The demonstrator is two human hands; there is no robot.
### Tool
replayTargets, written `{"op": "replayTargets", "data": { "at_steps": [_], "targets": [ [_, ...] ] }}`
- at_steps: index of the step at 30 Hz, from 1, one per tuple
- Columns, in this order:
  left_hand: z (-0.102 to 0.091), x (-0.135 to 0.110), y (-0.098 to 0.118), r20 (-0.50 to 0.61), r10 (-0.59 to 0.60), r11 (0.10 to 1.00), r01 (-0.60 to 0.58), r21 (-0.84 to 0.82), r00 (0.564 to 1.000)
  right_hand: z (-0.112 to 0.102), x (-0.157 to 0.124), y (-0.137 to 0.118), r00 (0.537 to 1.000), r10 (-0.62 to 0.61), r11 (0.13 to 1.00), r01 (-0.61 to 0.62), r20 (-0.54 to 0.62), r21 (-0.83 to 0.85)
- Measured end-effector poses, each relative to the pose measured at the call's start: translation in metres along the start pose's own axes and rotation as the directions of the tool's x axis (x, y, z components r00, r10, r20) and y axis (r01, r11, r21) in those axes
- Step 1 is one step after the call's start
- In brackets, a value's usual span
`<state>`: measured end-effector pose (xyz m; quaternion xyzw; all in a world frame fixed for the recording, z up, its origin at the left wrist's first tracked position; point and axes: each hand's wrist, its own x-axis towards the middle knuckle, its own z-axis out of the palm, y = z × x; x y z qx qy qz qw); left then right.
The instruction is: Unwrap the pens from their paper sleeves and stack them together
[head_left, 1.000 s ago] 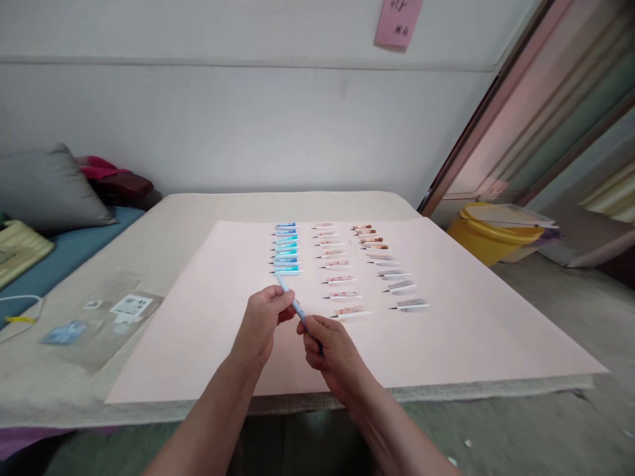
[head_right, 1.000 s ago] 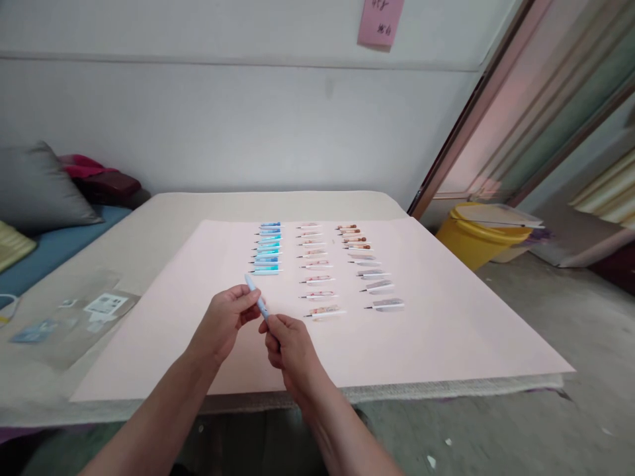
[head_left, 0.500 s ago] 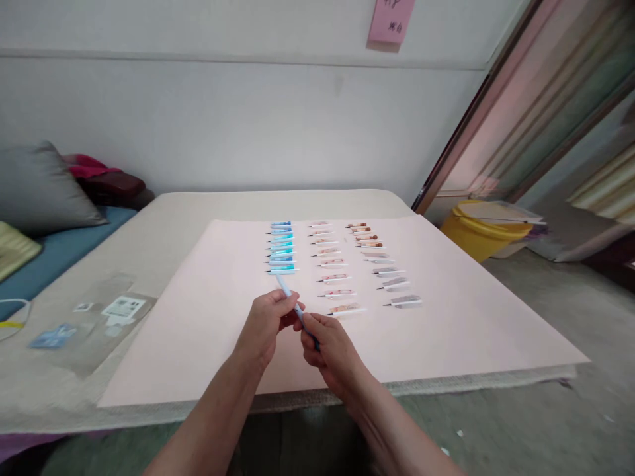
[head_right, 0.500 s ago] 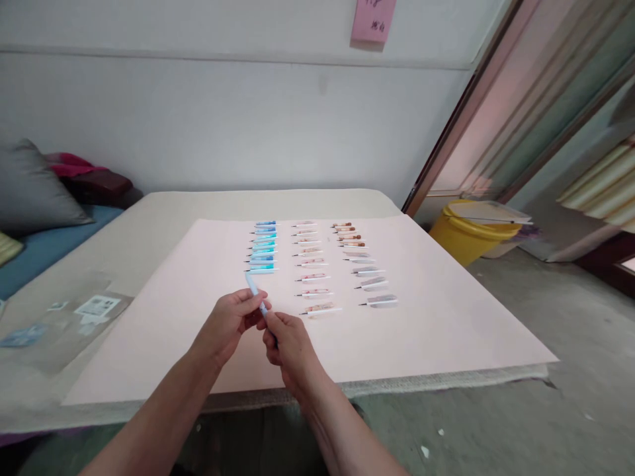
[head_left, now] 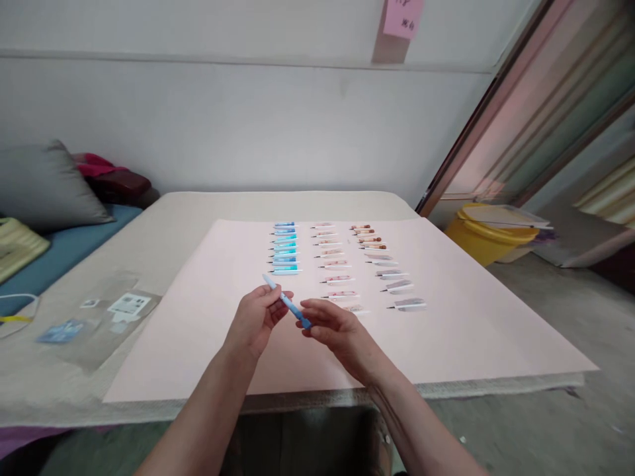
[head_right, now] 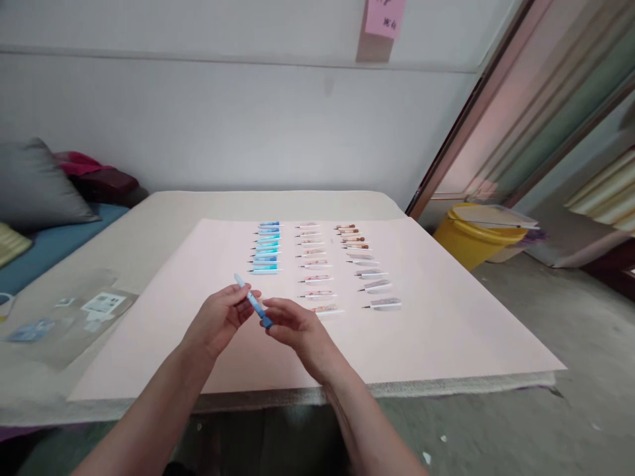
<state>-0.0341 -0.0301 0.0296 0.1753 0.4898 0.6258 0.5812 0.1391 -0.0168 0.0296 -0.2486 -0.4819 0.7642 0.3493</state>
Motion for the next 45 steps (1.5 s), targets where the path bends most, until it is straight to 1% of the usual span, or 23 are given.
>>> {"op": "replayTargets", "data": {
  "at_steps": [2,4,7,10,12,15,18,19,20,21,22,23,24,25,27,29,32,34,37,41,45],
  "targets": [
    [0.002,-0.002,-0.001,0.010,-0.009,1.000,0.009,-0.013,1.000,-0.002,0.002,0.001,0.999,-0.030,0.997,0.032,0.031,-0.073],
    [0.005,-0.004,-0.002,0.025,-0.006,1.000,0.007,-0.014,1.000,-0.004,0.004,0.006,0.998,-0.058,0.989,0.057,-0.001,-0.137],
    [0.007,-0.007,-0.003,0.059,0.015,1.000,-0.015,0.002,0.998,-0.002,0.005,0.014,0.994,-0.099,0.979,0.087,-0.055,-0.186],
    [0.006,-0.007,-0.001,0.085,0.012,0.999,-0.015,0.033,0.996,0.003,0.002,0.016,0.993,-0.107,0.959,0.092,-0.043,-0.269],
    [0.004,-0.007,0.001,0.099,0.015,0.997,-0.022,0.068,0.995,0.006,0.000,0.014,0.995,-0.098,0.920,0.088,-0.009,-0.382],
    [0.000,-0.006,0.001,0.091,0.055,0.988,-0.068,0.140,0.994,0.007,-0.003,0.012,0.995,-0.092,0.842,0.103,0.047,-0.529],
    [-0.010,0.001,0.001,0.061,0.103,0.961,-0.115,0.250,0.993,0.002,-0.004,0.016,0.995,-0.094,0.789,0.093,0.031,-0.607],
    [-0.016,0.005,0.003,0.046,0.124,0.934,-0.133,0.331,0.991,0.000,-0.004,0.019,0.995,-0.098,0.772,0.081,0.008,-0.630],
    [-0.024,0.010,0.006,0.010,0.156,0.876,-0.144,0.460,0.988,-0.003,-0.004,0.022,0.995,-0.103,0.754,0.067,-0.016,-0.654],
    [-0.033,0.015,0.011,-0.038,0.197,0.784,-0.134,0.606,0.980,-0.005,-0.003,0.025,0.993,-0.111,0.732,0.057,-0.036,-0.679],
    [-0.044,0.021,0.017,-0.105,0.269,0.642,-0.097,0.760,0.958,-0.008,-0.003,0.028,0.992,-0.119,0.710,0.052,-0.046,-0.702],
    [-0.057,0.026,0.025,-0.199,0.365,0.442,0.019,0.897,0.909,-0.009,-0.003,0.030,0.991,-0.124,0.691,0.055,-0.043,-0.721],
    [-0.071,0.030,0.034,-0.255,0.409,0.371,0.096,0.924,0.876,-0.010,-0.002,0.031,0.992,-0.124,0.675,0.061,-0.032,-0.736],
    [-0.086,0.032,0.044,-0.293,0.444,0.332,0.148,0.932,0.847,-0.010,-0.002,0.031,0.993,-0.119,0.660,0.067,-0.016,-0.748],
    [-0.113,0.034,0.059,-0.359,0.498,0.261,0.259,0.930,0.789,-0.008,-0.003,0.029,0.995,-0.098,0.631,0.071,0.011,-0.772],
    [-0.135,0.032,0.067,-0.401,0.537,0.198,0.351,0.915,0.743,-0.005,-0.003,0.027,0.997,-0.077,0.603,0.062,0.020,-0.795],
    [-0.152,0.031,0.065,-0.423,0.568,0.125,0.434,0.892,0.706,-0.002,-0.003,0.026,0.998,-0.054,0.580,0.051,0.023,-0.813],
    [-0.156,0.032,0.060,-0.423,0.576,0.086,0.463,0.882,0.699,-0.002,-0.003,0.028,0.999,-0.042,0.573,0.051,0.033,-0.818],
    [-0.157,0.033,0.055,-0.412,0.584,0.038,0.483,0.875,0.700,-0.003,-0.003,0.029,0.999,-0.030,0.560,0.050,0.040,-0.827],
    [-0.156,0.034,0.055,-0.399,0.585,-0.005,0.495,0.869,0.706,-0.002,-0.005,0.026,0.999,-0.006,0.549,0.037,0.040,-0.835],
    [-0.153,0.033,0.057,-0.392,0.583,-0.078,0.530,0.845,0.711,0.000,-0.007,0.020,0.999,0.010,0.518,0.034,0.045,-0.855]
  ]
}}
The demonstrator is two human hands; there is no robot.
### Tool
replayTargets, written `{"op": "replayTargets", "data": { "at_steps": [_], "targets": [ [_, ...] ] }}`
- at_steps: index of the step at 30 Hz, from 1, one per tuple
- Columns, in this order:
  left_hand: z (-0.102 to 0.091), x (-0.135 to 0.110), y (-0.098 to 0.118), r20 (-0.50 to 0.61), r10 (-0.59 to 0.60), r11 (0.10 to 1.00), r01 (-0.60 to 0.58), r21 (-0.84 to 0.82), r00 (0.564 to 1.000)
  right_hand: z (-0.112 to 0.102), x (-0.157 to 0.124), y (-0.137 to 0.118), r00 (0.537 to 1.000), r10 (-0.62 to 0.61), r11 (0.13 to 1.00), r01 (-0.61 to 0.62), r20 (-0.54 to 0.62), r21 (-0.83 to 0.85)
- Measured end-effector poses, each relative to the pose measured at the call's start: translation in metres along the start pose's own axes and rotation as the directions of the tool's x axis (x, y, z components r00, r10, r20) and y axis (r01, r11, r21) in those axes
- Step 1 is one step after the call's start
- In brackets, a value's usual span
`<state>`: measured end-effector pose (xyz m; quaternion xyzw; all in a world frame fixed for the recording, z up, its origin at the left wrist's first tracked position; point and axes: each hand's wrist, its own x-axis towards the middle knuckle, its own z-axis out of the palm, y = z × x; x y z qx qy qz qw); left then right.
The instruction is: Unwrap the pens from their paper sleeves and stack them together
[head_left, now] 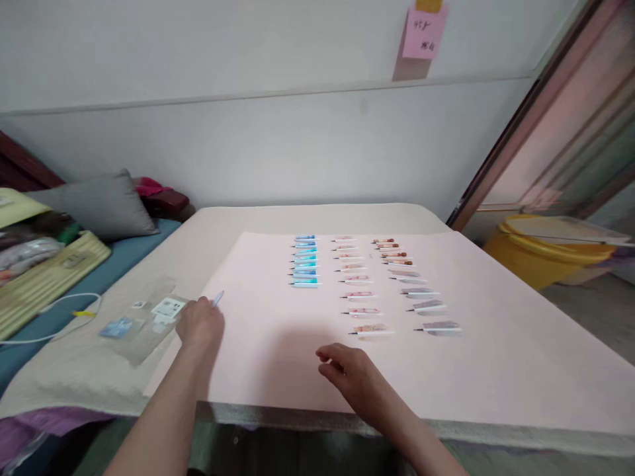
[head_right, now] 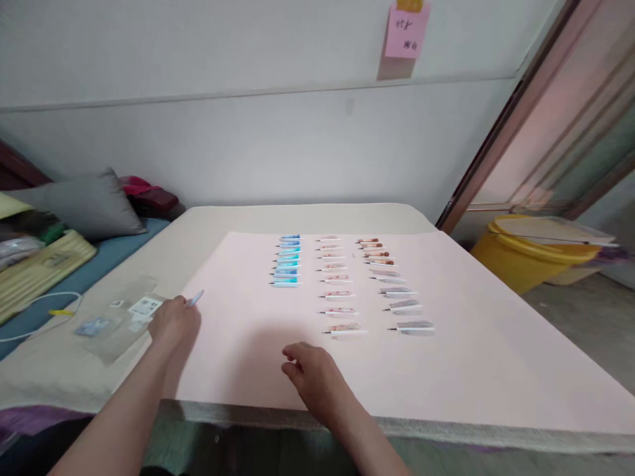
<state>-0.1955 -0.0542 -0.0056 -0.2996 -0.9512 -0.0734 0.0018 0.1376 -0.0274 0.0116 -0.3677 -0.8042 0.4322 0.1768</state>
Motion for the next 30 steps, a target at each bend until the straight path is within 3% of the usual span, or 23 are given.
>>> {"op": "replayTargets", "data": {
  "at_steps": [10,14,18,21,25,27,30],
  "targets": [
    [-0.001,-0.004,0.012,-0.079,0.100,0.989,-0.091,0.113,0.992,-0.006,-0.004,-0.002,1.000,0.000,0.996,0.000,0.003,-0.085],
    [0.006,-0.008,0.029,-0.118,0.211,0.974,-0.199,0.110,0.970,-0.007,-0.005,0.000,1.000,0.026,0.993,-0.024,0.015,-0.119],
    [0.024,-0.028,0.068,-0.112,0.429,0.902,-0.431,0.009,0.896,-0.002,-0.005,0.000,1.000,0.022,0.987,-0.020,0.013,-0.160],
    [0.040,-0.050,0.103,-0.093,0.621,0.775,-0.627,-0.077,0.779,0.003,-0.004,-0.002,1.000,-0.006,0.982,0.011,0.027,-0.187],
    [0.061,-0.072,0.136,-0.067,0.750,0.654,-0.753,-0.076,0.658,0.005,-0.003,-0.003,0.999,-0.018,0.978,0.027,0.043,-0.208],
    [0.071,-0.074,0.144,-0.030,0.768,0.638,-0.768,-0.062,0.640,0.003,-0.004,-0.003,0.999,-0.020,0.977,0.029,0.042,-0.209],
    [0.081,-0.070,0.149,0.028,0.754,0.657,-0.751,-0.061,0.657,0.000,-0.005,-0.005,0.999,-0.014,0.979,0.022,0.042,-0.202]
  ]
}}
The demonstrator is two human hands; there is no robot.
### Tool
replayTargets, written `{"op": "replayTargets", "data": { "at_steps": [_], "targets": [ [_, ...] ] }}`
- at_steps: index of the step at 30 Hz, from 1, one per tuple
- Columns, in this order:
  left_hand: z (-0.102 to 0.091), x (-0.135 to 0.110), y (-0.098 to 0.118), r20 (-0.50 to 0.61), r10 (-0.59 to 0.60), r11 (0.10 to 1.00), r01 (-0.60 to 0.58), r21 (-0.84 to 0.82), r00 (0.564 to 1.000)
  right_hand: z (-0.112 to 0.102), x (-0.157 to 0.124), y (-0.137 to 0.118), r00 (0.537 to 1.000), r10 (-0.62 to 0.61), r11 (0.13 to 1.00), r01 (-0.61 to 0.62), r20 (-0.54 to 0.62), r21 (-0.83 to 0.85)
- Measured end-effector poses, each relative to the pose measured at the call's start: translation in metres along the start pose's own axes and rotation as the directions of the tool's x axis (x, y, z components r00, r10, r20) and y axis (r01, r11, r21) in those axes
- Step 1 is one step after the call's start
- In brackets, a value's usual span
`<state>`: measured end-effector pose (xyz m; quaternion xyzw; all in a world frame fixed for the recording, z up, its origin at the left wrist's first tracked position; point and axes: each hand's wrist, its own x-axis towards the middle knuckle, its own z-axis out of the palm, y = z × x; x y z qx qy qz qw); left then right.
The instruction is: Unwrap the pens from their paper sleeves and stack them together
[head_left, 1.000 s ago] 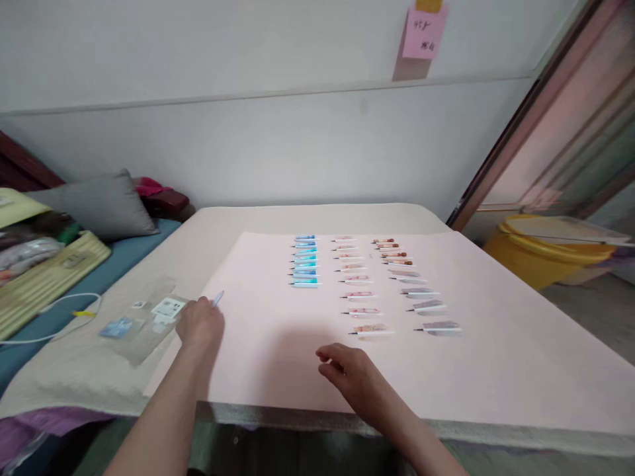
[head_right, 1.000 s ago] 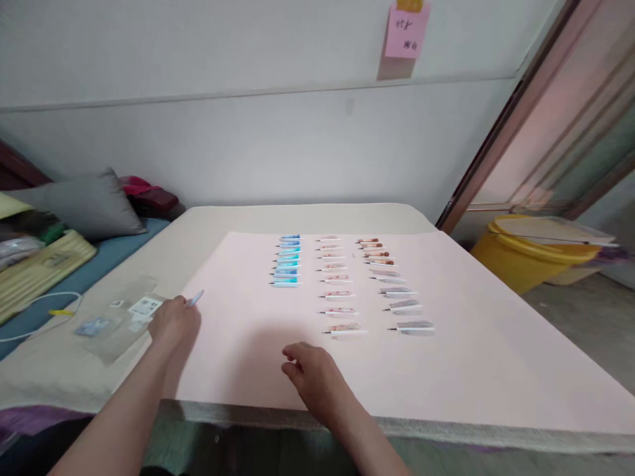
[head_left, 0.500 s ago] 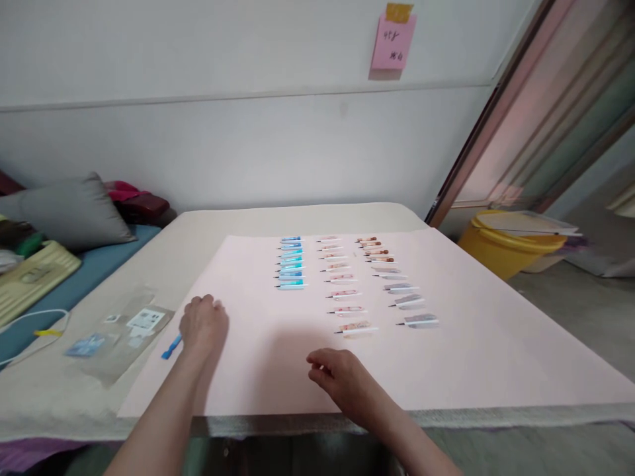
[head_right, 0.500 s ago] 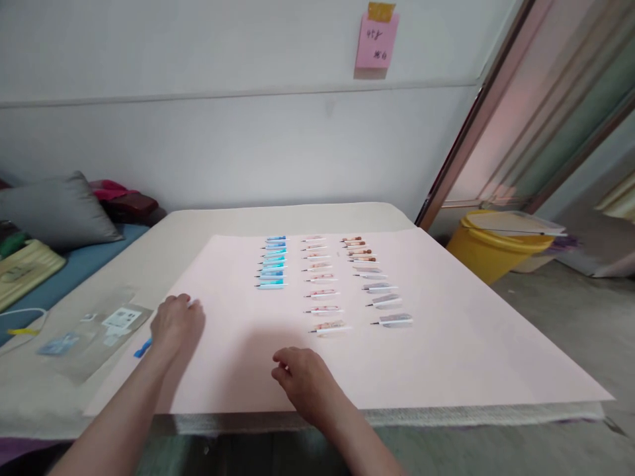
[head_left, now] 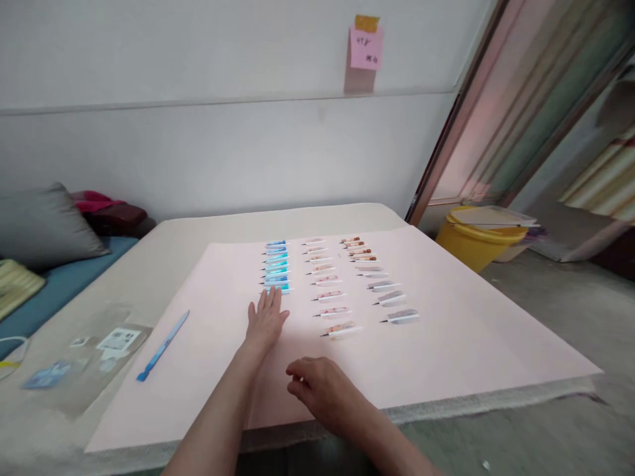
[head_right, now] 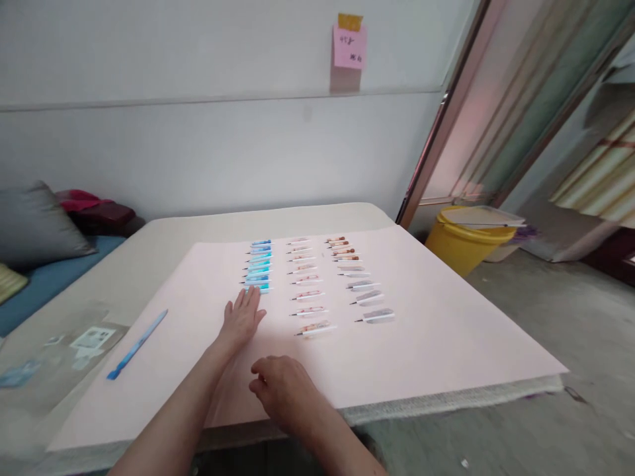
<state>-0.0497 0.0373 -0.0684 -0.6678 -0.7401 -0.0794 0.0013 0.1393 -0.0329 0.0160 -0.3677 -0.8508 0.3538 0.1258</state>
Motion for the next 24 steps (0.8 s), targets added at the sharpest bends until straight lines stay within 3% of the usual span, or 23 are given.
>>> {"op": "replayTargets", "data": {
  "at_steps": [3,9,16,20,24],
  "targets": [
    [-0.002,0.005,-0.003,-0.043,-0.018,1.000,0.018,-0.011,0.999,-0.005,-0.002,-0.001,1.000,0.017,1.000,-0.017,0.004,-0.001],
    [-0.018,0.008,-0.002,-0.298,-0.074,0.997,0.068,-0.029,0.952,-0.012,-0.004,0.000,0.999,0.025,0.999,-0.025,-0.026,0.030],
    [-0.003,0.004,0.002,-0.154,-0.050,0.998,0.056,0.037,0.987,-0.011,-0.002,0.003,0.999,0.046,0.999,-0.046,-0.019,0.009],
    [-0.003,0.009,0.003,-0.153,-0.122,0.992,0.127,0.022,0.981,-0.012,-0.002,0.003,0.998,0.048,0.999,-0.048,-0.032,-0.007],
    [-0.008,0.026,0.007,-0.174,-0.063,0.997,0.068,0.021,0.983,-0.014,-0.003,0.002,0.999,0.034,0.999,-0.034,-0.038,-0.004]
  ]
}}
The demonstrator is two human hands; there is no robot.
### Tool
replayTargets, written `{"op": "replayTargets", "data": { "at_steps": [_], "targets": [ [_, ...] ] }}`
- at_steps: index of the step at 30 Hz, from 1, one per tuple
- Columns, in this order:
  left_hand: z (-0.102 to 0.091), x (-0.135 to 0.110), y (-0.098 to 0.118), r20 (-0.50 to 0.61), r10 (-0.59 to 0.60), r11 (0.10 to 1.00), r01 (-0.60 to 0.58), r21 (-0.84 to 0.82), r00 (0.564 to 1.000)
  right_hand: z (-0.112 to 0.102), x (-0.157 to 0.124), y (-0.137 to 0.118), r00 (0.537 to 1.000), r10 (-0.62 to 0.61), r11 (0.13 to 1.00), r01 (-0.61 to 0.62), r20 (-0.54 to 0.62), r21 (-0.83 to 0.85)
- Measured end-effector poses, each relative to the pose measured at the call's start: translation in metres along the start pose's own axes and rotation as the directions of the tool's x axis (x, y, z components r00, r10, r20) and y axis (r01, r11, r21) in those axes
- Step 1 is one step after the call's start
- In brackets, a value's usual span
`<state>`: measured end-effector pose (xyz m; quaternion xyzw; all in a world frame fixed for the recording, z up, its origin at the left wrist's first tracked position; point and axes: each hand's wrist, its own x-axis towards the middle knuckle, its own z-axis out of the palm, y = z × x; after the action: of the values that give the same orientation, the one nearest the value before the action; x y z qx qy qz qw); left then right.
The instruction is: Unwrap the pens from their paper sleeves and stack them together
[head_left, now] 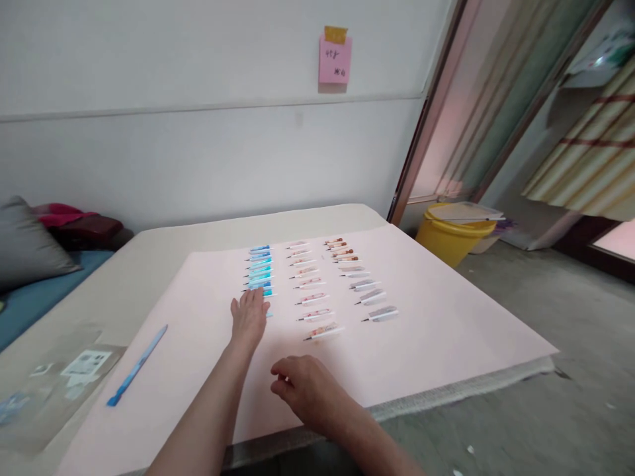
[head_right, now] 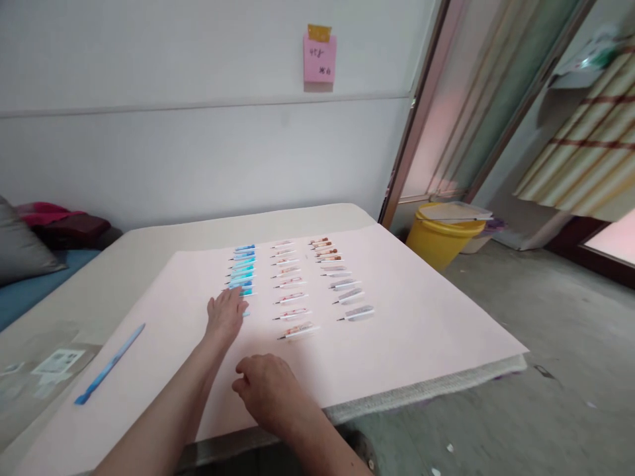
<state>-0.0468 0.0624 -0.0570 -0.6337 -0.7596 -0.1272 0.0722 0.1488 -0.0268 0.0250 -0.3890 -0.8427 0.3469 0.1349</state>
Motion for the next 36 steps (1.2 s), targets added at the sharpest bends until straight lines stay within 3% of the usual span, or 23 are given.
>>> {"op": "replayTargets", "data": {
  "at_steps": [5,13,17,21,26,31,36],
  "targets": [
    [-0.001,0.014,0.002,-0.018,0.056,0.998,-0.056,-0.003,0.998,-0.005,-0.002,-0.001,1.000,-0.004,1.000,0.005,-0.029,0.019],
    [0.002,-0.002,-0.005,-0.111,0.063,0.998,-0.065,-0.012,0.992,-0.010,-0.003,-0.001,0.999,0.016,1.000,-0.015,-0.035,0.027],
    [0.008,-0.004,-0.003,0.003,0.132,0.989,-0.132,-0.060,0.991,-0.008,-0.001,0.000,1.000,0.013,1.000,-0.013,-0.027,0.010],
    [0.006,-0.004,-0.002,0.072,0.128,0.986,-0.119,-0.119,0.989,-0.006,0.000,0.002,1.000,0.010,1.000,-0.010,-0.025,0.001],
    [-0.007,-0.031,-0.003,0.090,0.165,0.975,-0.149,-0.165,0.982,-0.010,0.000,0.007,0.998,0.048,0.998,-0.050,-0.048,-0.039],
    [-0.011,-0.067,-0.006,0.066,0.288,0.920,-0.257,-0.296,0.955,-0.008,0.000,0.014,0.986,0.134,0.958,-0.154,-0.095,-0.241],
    [-0.010,-0.075,-0.017,0.044,0.284,0.921,-0.260,-0.290,0.958,0.007,0.004,0.014,0.989,0.118,0.928,-0.142,-0.092,-0.345]
  ]
}}
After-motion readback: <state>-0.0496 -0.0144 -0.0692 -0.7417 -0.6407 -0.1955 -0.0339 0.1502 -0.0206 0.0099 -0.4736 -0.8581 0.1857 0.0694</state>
